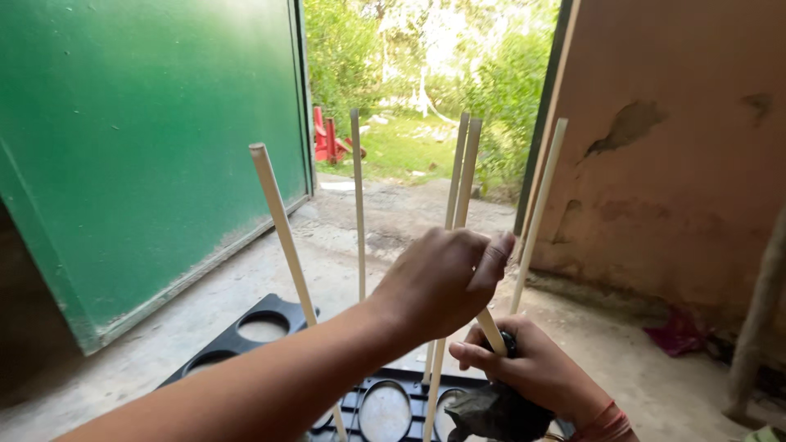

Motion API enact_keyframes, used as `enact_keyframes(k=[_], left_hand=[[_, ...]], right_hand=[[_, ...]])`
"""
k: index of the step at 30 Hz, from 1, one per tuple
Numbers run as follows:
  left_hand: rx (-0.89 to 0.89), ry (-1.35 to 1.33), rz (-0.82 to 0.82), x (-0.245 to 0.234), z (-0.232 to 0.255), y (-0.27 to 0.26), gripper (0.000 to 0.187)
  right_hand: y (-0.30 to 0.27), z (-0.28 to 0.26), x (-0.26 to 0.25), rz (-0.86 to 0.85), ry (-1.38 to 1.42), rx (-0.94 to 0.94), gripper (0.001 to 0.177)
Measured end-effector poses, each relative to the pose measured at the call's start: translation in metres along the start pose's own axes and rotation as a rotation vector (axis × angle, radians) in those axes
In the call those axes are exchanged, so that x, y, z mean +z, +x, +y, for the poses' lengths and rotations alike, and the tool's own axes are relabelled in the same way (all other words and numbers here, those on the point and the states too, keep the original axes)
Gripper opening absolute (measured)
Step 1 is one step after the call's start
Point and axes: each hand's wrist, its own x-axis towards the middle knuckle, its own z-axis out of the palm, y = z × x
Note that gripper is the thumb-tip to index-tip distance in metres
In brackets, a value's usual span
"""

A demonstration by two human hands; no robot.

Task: The person assembles a dish rack by inserting vertical white plastic rods into a black base and then sliding horizontal rods across them. The person uses a black cloth to wipe the rods during assembly.

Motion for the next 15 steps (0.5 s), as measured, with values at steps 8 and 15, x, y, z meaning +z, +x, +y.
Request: enact_keyframes(k=[8,15], left_hand=[[-0.124,-0.026,-0.035,0.023,-0.04,-0.01,0.058],[-0.374,-0.331,0.077,0.023,-0.076,-0.059,0.051]], right_hand=[[0.011,0.12,0.009,-0.193,0.269,0.148,0.028],[-0.029,0.258,0.006,-0.47,0.402,0.412,0.028]])
